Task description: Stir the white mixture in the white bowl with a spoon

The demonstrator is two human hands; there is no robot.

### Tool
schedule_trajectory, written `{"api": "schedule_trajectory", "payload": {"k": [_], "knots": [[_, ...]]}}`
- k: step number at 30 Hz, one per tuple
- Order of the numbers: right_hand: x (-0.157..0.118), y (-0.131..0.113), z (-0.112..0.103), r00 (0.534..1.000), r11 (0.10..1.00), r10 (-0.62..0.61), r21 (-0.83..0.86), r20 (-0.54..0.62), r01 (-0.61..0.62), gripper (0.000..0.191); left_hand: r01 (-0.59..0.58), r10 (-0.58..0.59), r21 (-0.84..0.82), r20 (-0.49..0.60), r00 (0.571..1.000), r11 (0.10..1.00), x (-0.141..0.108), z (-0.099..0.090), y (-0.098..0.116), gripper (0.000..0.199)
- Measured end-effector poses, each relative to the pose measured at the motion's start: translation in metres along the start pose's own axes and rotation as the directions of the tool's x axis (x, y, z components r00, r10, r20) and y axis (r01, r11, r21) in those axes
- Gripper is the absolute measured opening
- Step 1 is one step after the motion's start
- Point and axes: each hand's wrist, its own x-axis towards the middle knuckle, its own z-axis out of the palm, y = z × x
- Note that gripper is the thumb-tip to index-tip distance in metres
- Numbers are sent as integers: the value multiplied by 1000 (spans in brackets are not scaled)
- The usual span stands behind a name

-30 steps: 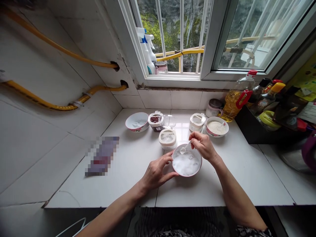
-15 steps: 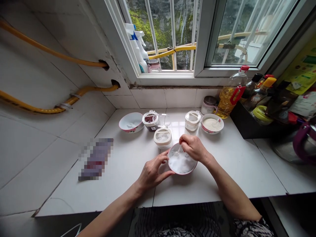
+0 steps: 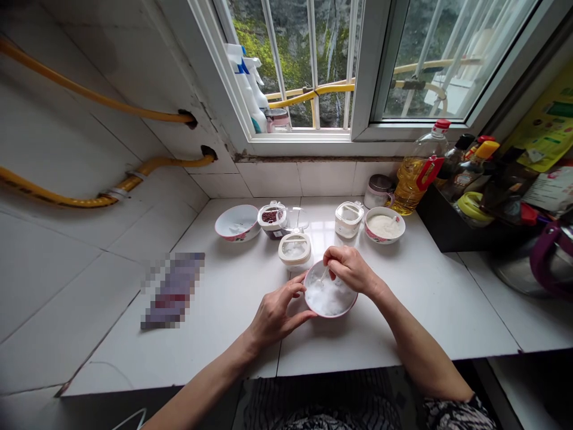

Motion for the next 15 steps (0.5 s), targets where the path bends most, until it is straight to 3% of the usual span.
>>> {"api": "schedule_trajectory", "payload": {"k": [9, 15], "knots": [[8, 7, -10, 960, 890, 270, 402, -80, -216, 10, -12, 12, 6, -5, 1000, 1000, 3, -2, 2, 36], [12, 12, -11, 944, 818, 310, 537, -111, -206, 12, -19, 19, 13, -10, 1000, 1000, 3, -1, 1, 37]]}}
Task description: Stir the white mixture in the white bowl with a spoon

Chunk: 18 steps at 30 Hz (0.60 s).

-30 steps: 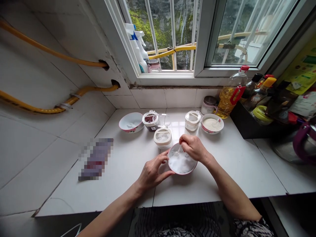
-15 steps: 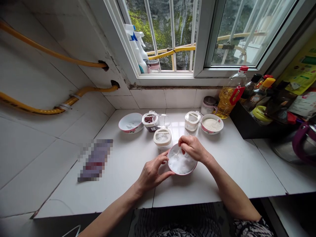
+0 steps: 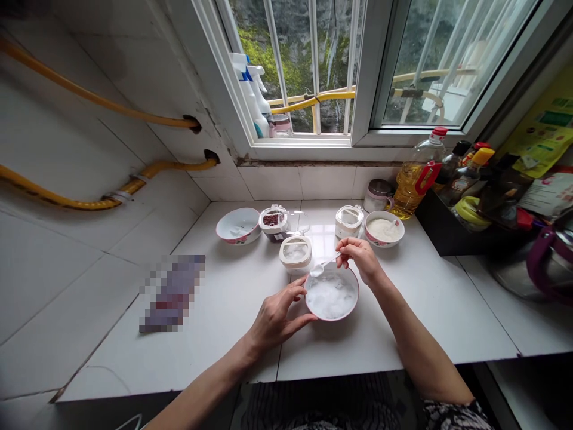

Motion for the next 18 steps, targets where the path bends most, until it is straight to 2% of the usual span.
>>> {"api": "schedule_trajectory", "payload": {"k": [4, 7, 9, 11, 13, 14, 16, 18], "knots": [[-1, 1, 11, 990, 992, -125, 26, -73, 127, 17, -4, 4, -2, -9, 1000, 1000, 1, 1, 0, 36], [-5, 3, 24, 941, 946, -317, -113, -116, 305, 15, 2, -2, -9, -8, 1000, 1000, 1, 1, 1, 36], [-7, 6, 31, 876, 849, -476, -300, -77, 435, 12, 2, -2, -7, -8, 1000, 1000, 1, 1, 1, 37], [-8, 8, 34, 789, 661, -610, -503, 70, 556, 10, 4, -5, -8, -9, 1000, 1000, 0, 1, 0, 37], [-8, 10, 35, 706, 452, -663, -620, 247, 641, 14, 8, -8, -17, -7, 1000, 1000, -1, 1, 0, 37], [-8, 10, 35, 677, 379, -669, -642, 308, 666, 15, 10, -10, -22, -4, 1000, 1000, -1, 1, -1, 37], [-10, 8, 33, 651, 333, -681, -649, 337, 684, 16, 14, -14, -28, 5, 1000, 1000, -1, 1, -1, 37], [-14, 3, 29, 661, 387, -701, -637, 266, 666, 14, 15, -15, -27, 17, 1000, 1000, -1, 1, -1, 37]]}}
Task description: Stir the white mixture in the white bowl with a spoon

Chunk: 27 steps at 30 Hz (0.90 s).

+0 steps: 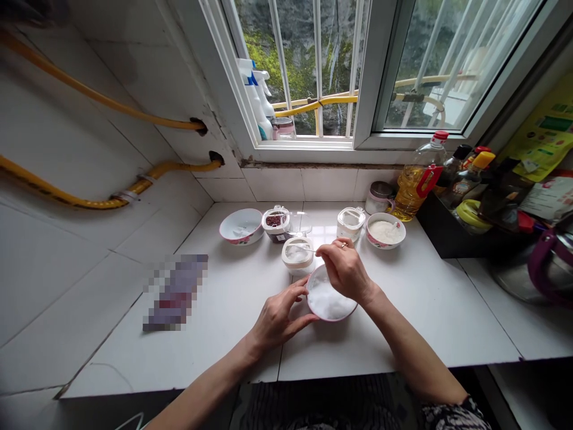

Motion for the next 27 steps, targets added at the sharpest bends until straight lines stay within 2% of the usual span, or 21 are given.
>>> {"api": "schedule_trajectory", "payload": {"k": [2, 3, 6, 9, 13, 18, 20, 23, 27], "knots": [[-1, -1, -9, 991, 991, 123, 70, -62, -118, 11, 3, -3, 3, 3, 1000, 1000, 0, 0, 0, 37], [-1, -1, -14, 979, 975, 197, 113, -55, -189, 11, 6, -6, 4, 5, 1000, 1000, 0, 0, 0, 37], [-2, 4, -24, 938, 924, 337, 160, 85, -347, 13, 13, -13, 5, 14, 1000, 1000, 0, -1, 0, 36], [-2, 12, -27, 913, 919, 360, 95, 193, -383, 15, 15, -15, 7, 17, 1000, 1000, 0, -1, 0, 36], [-4, 16, -20, 907, 933, 337, 38, 251, -358, 17, 8, -8, 18, 8, 1000, 1000, 0, -1, 1, 35], [-6, 12, -12, 883, 913, 348, 102, 314, -396, 18, 4, -4, 11, -7, 1000, 1000, 0, -1, 1, 34], [-6, 11, -11, 856, 862, 402, 179, 326, -473, 16, 8, -8, 7, -4, 1000, 1000, 0, -1, 1, 35], [-5, 14, -12, 792, 727, 506, 325, 341, -605, 12, 16, -16, 2, -1, 1000, 1000, 0, 0, 1, 36], [-3, 21, -13, 725, 569, 597, 456, 344, -685, 9, 9, -9, -12, -10, 1000, 1000, 0, 0, 1, 34]]}}
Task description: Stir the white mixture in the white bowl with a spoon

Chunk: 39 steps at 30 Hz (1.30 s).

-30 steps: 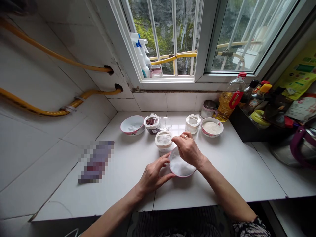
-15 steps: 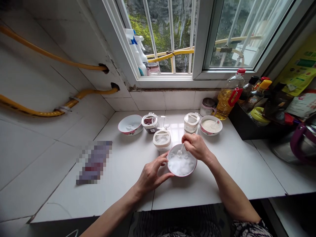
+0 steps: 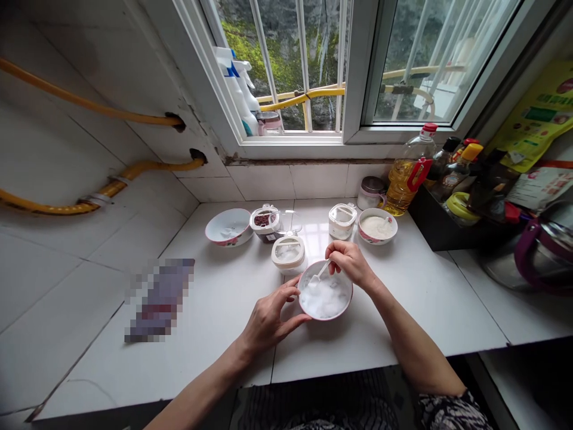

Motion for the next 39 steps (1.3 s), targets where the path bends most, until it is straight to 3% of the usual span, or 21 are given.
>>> {"api": "schedule_trajectory", "payload": {"k": [6, 20, 23, 26, 29, 31, 34, 36, 38, 39], "knots": [[4, -3, -3, 998, 988, 63, 141, -20, -60, 10, -17, 17, 8, -8, 1000, 1000, 1, 0, 0, 34], [7, -2, -5, 994, 976, 101, 196, -29, -93, 10, -24, 24, 29, -3, 1000, 999, 2, 0, 1, 34], [9, -1, -4, 995, 972, 67, 228, -76, -48, 11, -20, 20, 29, -2, 1000, 999, 1, 0, 0, 34], [7, -2, 4, 984, 976, -79, 187, -158, 108, 15, -13, 13, 34, 1, 1000, 999, 1, 0, 0, 36], [2, -2, 16, 934, 953, -293, 12, -205, 302, 16, -10, 10, 31, 0, 1000, 999, 0, 0, 0, 35], [-1, 0, 23, 867, 879, -468, -193, -171, 436, 12, -11, 11, 28, 1, 1000, 1000, 1, 0, 0, 35], [-1, 2, 28, 699, 593, -714, -496, 41, 635, 14, -15, 15, 29, -3, 1000, 999, 1, 0, 1, 35], [-1, 1, 28, 605, 427, -782, -578, 151, 695, 17, -8, 8, 28, -2, 1000, 1000, 1, 0, 1, 35], [-2, -2, 27, 583, 405, -800, -588, 143, 700, 17, -8, 8, 25, 0, 1000, 1000, 2, 0, 1, 35], [-4, -3, 26, 599, 444, -794, -573, 105, 689, 17, -11, 11, 26, 0, 1000, 1000, 2, -1, 1, 35]]}}
